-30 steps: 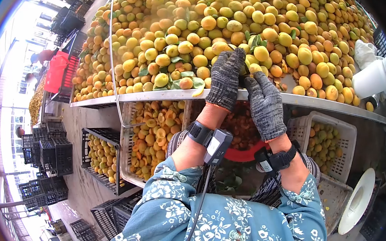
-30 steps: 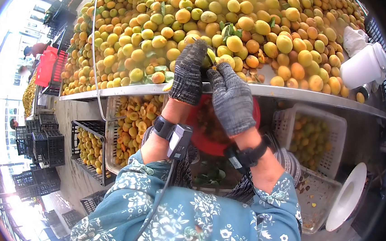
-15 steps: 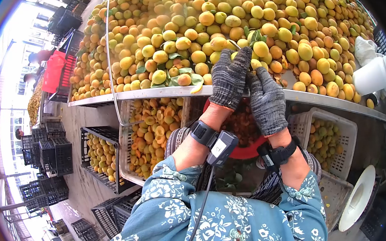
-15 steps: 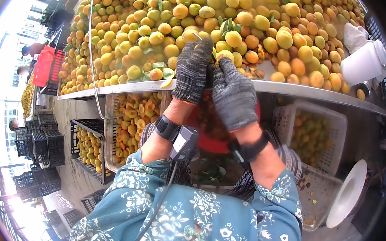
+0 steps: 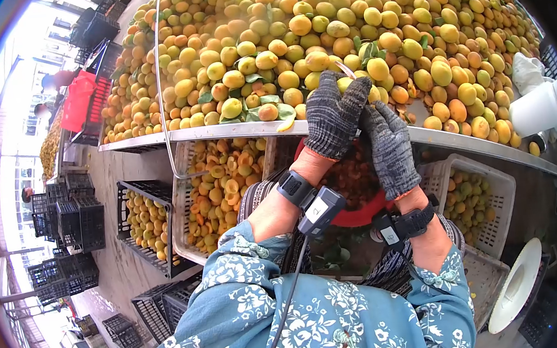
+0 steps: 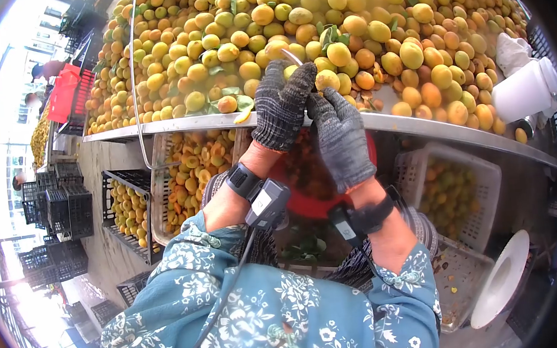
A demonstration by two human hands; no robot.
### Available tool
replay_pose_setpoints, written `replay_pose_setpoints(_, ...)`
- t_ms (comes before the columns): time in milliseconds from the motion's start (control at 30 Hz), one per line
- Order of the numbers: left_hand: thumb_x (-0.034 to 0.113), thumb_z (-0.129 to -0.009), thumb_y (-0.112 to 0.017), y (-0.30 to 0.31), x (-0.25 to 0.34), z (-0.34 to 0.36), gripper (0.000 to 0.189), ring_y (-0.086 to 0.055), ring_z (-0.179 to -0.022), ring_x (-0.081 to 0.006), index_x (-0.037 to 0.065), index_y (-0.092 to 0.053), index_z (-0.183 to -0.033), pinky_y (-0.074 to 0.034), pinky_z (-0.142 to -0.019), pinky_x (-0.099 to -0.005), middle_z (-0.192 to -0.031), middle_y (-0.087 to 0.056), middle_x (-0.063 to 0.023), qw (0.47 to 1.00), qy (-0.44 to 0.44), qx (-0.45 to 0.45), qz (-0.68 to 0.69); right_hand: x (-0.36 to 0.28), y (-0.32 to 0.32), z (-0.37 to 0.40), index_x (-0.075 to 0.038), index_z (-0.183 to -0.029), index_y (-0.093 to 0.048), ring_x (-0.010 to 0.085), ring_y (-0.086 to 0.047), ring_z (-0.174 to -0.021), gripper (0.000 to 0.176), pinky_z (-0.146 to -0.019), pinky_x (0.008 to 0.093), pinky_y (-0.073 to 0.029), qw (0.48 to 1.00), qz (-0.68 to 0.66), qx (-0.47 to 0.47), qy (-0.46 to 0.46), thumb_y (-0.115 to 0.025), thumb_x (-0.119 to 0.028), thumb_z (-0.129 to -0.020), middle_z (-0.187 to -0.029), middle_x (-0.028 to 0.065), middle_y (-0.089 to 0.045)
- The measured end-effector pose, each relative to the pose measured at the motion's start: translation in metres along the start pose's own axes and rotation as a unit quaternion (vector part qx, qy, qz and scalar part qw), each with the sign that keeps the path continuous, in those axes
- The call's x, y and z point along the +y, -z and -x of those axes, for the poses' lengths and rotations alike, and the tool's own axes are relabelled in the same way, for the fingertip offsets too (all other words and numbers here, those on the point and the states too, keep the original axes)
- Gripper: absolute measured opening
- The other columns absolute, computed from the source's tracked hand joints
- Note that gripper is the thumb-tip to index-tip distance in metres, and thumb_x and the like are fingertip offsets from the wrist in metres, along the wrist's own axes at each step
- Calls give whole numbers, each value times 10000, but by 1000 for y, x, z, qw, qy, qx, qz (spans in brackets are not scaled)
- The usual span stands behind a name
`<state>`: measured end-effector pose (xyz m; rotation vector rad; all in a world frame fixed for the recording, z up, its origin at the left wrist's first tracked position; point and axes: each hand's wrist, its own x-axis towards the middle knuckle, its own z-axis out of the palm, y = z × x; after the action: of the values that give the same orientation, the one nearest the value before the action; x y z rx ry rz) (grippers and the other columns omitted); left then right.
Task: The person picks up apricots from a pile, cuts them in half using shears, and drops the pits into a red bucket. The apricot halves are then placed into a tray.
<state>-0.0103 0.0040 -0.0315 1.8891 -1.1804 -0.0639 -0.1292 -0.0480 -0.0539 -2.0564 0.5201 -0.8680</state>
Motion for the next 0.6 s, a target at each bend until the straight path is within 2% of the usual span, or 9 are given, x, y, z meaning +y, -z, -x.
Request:
replay_pose_setpoints(67,373,-831,-645,-5,0,-3,420,-616,-653,-325,-21,-511,-888,-462,-576,-414,-677,-605,-165,993,10,60,97,1,1,3,20,-1088,-605,328,-590,-964,298,-867,356,-477,991,107,16,79,-523,27,-801,-1068,182,-606)
replay_pose_setpoints(200,342,-840,-638,-5,7,-2,367,-610,-658,-319,-2,-539,-917,-465,-585,-413,-697,-596,-151,981,96,54,158,-1,6,0,23,-1185,-554,281,-544,-1109,300,-953,332,-434,995,90,-29,37,-510,-83,-907,-1122,170,-602)
replay_pose_setpoints(267,281,-865,-613,-3,3,1,274,-607,-687,-301,28,-573,-963,-470,-606,-402,-751,-576,-148,993,0,53,107,-12,6,-3,24,-1187,-554,305,-556,-1088,305,-940,330,-440,989,131,-26,67,-512,-101,-911,-1110,182,-608)
replay_pose_setpoints(300,177,-882,-574,-4,-4,2,194,-606,-750,-281,42,-597,-1021,-476,-630,-383,-845,-552,-157,991,-113,69,0,-21,3,-5,22,-1153,-569,337,-583,-998,294,-872,372,-460,999,11,14,-44,-529,-92,-885,-1046,202,-621)
replay_pose_setpoints(333,177,-882,-574,-6,-8,3,194,-606,-750,-281,42,-597,-1021,-476,-630,-383,-845,-552,-157,991,-116,69,1,-27,3,-7,21,-1118,-585,369,-610,-908,283,-804,414,-480,981,-110,54,-154,-546,-82,-858,-982,222,-633)
replay_pose_setpoints(467,83,-875,-539,-7,-11,2,221,-601,-826,-270,27,-591,-1082,-485,-649,-356,-940,-539,-156,987,-144,47,-44,-32,13,-13,-9,-1135,-587,403,-596,-888,305,-750,417,-486,980,127,6,-152,-551,-190,-892,-940,254,-613)
replay_pose_setpoints(533,93,-881,-537,-7,-13,3,223,-602,-816,-266,31,-586,-1090,-482,-638,-348,-935,-542,-153,979,-180,69,-64,-29,10,-12,4,-1136,-582,396,-604,-880,303,-757,416,-487,987,66,20,-142,-540,-178,-897,-939,241,-625)
replay_pose_setpoints(567,93,-881,-537,-5,-6,1,223,-602,-816,-266,31,-586,-1090,-482,-638,-348,-935,-542,-153,979,-180,69,-64,-26,8,-11,17,-1137,-578,388,-611,-873,301,-763,414,-487,991,5,33,-131,-529,-165,-902,-938,228,-637)
replay_pose_setpoints(600,92,-880,-537,-2,3,-1,230,-600,-812,-266,25,-580,-1096,-478,-633,-347,-935,-539,-155,997,-57,17,51,-26,7,-11,17,-1137,-578,388,-611,-873,301,-763,414,-487,991,5,33,-131,-529,-165,-902,-938,228,-637)
